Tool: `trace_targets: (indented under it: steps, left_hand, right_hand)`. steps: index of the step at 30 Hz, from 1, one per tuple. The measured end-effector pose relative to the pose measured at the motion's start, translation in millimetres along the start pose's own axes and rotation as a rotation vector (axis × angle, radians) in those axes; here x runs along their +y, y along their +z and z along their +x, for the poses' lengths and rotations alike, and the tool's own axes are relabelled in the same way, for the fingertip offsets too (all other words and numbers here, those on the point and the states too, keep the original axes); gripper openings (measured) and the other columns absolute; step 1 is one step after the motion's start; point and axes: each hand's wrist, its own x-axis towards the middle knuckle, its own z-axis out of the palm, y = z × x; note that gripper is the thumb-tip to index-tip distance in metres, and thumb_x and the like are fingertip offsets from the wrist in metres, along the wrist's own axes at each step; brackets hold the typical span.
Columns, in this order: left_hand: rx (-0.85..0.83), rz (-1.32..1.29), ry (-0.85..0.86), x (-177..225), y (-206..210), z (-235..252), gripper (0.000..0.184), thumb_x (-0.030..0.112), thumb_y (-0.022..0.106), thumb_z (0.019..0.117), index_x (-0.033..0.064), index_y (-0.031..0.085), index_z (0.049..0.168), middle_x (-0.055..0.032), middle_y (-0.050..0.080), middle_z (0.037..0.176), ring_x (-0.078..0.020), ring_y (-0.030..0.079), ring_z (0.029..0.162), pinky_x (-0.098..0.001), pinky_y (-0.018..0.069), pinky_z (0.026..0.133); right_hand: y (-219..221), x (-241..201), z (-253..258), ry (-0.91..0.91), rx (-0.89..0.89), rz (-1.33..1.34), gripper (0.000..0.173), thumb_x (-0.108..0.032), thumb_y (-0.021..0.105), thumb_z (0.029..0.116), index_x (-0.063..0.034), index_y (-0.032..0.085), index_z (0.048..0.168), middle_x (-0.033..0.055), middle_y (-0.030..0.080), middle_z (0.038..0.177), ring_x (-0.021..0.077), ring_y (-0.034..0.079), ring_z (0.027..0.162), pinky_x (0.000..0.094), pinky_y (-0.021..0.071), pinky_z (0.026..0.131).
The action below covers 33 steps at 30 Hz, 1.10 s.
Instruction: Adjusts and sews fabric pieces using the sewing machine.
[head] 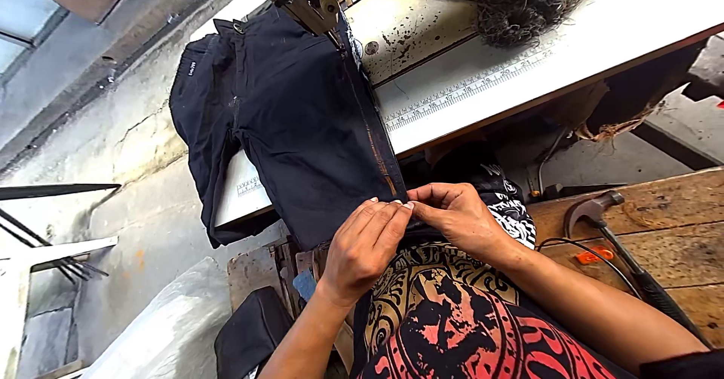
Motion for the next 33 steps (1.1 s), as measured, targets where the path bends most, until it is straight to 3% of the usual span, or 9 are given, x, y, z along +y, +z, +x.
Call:
trace_targets:
  steps: [7,12,15,18,20,23,27,30,33]
  left_hand:
    - [0.023,-0.103,-0.078,-3.0,3.0,-5.8,0.011,0.007,0.066,0.0974,0.003,0.075,0.102,-0.012,0.077,0.101,-0.0194,0.073,0.1,-0.0316,0.0557,0.098]
    - [0.031,-0.096,-0.055,-4.7,6.9,-8.3,0.01,0.007,0.066,0.0976,0.0037,0.075,0.101,-0.0118,0.077,0.1,-0.0199,0.074,0.099,-0.0317,0.0558,0.097]
    - [-0.007,-0.098,-0.017,-8.8,10.2,-9.7,0.01,0.008,0.066,0.0979,0.0039,0.074,0.102,-0.0109,0.077,0.099,-0.0202,0.074,0.098,-0.0327,0.0558,0.098]
    - [-0.093,-0.146,-0.025,-17.3,3.6,-1.4,0.016,0.018,0.066,0.1003,0.0062,0.076,0.103,-0.0073,0.078,0.102,-0.0168,0.074,0.1,-0.0341,0.0559,0.099]
    - [-0.103,-0.099,-0.081,-33.4,-7.0,17.5,0.018,0.02,0.066,0.1,0.0062,0.077,0.102,-0.006,0.078,0.102,-0.015,0.074,0.099,-0.0351,0.0576,0.096]
    - [-0.132,-0.039,-0.155,-85.7,-14.6,66.7,0.021,0.014,0.063,0.0994,0.0013,0.077,0.11,-0.0145,0.076,0.108,-0.0272,0.073,0.103,-0.0424,0.0574,0.093]
    - [-0.261,-0.015,0.0,-166.3,1.6,121.5,0.021,0.009,0.059,0.1006,0.007,0.077,0.112,-0.0175,0.072,0.111,-0.036,0.069,0.109,-0.0524,0.0556,0.094]
    - [-0.386,0.022,0.097,-189.1,6.3,148.4,0.025,0.001,0.054,0.0991,0.0062,0.076,0.108,-0.0187,0.071,0.113,-0.0396,0.067,0.112,-0.0565,0.054,0.093]
    - [-0.43,0.032,0.126,-199.5,9.6,157.6,0.023,0.001,0.054,0.0997,0.0048,0.076,0.104,-0.0191,0.07,0.112,-0.0402,0.067,0.11,-0.057,0.0543,0.09]
  right_hand:
    - [-1.4,4.1,3.4,0.021,-0.051,0.134,0.011,-0.007,0.068,0.0947,-0.0024,0.077,0.099,0.0013,0.074,0.082,0.0066,0.07,0.077,0.0224,0.0591,0.076]
    - [1.6,3.7,10.0,0.163,-0.044,0.307,0.012,-0.01,0.07,0.0961,-0.0021,0.074,0.088,0.0035,0.069,0.075,0.0104,0.067,0.07,0.0261,0.0591,0.073]
    - [2.8,8.4,16.4,0.19,-0.023,0.26,0.009,-0.009,0.074,0.0927,-0.0018,0.073,0.087,0.005,0.07,0.076,0.0106,0.067,0.07,0.0251,0.0582,0.071]
    - [0.4,14.3,20.9,0.168,-0.001,0.199,0.01,-0.008,0.071,0.0937,-0.0026,0.072,0.085,0.0031,0.069,0.074,0.0087,0.066,0.068,0.0237,0.0569,0.068]
    - [-1.8,15.1,22.2,0.138,0.008,0.127,0.011,-0.008,0.07,0.0934,-0.0048,0.073,0.083,0.0005,0.068,0.072,0.0063,0.064,0.067,0.0217,0.0552,0.066]
    - [-4.0,14.6,22.4,0.104,0.002,0.031,0.01,-0.009,0.07,0.0927,-0.0067,0.073,0.084,-0.0007,0.069,0.073,0.0053,0.065,0.068,0.0215,0.0552,0.067]
    - [-5.7,16.1,23.6,0.074,-0.022,0.01,0.008,-0.01,0.07,0.0923,-0.0069,0.073,0.086,-0.0012,0.069,0.073,0.0052,0.065,0.067,0.0211,0.0546,0.064]
    - [-7.3,16.5,23.9,0.055,-0.027,-0.008,0.008,-0.011,0.07,0.0922,-0.0072,0.074,0.087,-0.0023,0.069,0.073,0.0035,0.064,0.066,0.0194,0.0527,0.063]
    - [-8.0,17.4,24.5,0.05,-0.03,-0.02,0.007,-0.011,0.07,0.092,-0.0079,0.073,0.086,-0.0036,0.068,0.072,0.0022,0.063,0.066,0.0187,0.0524,0.062]
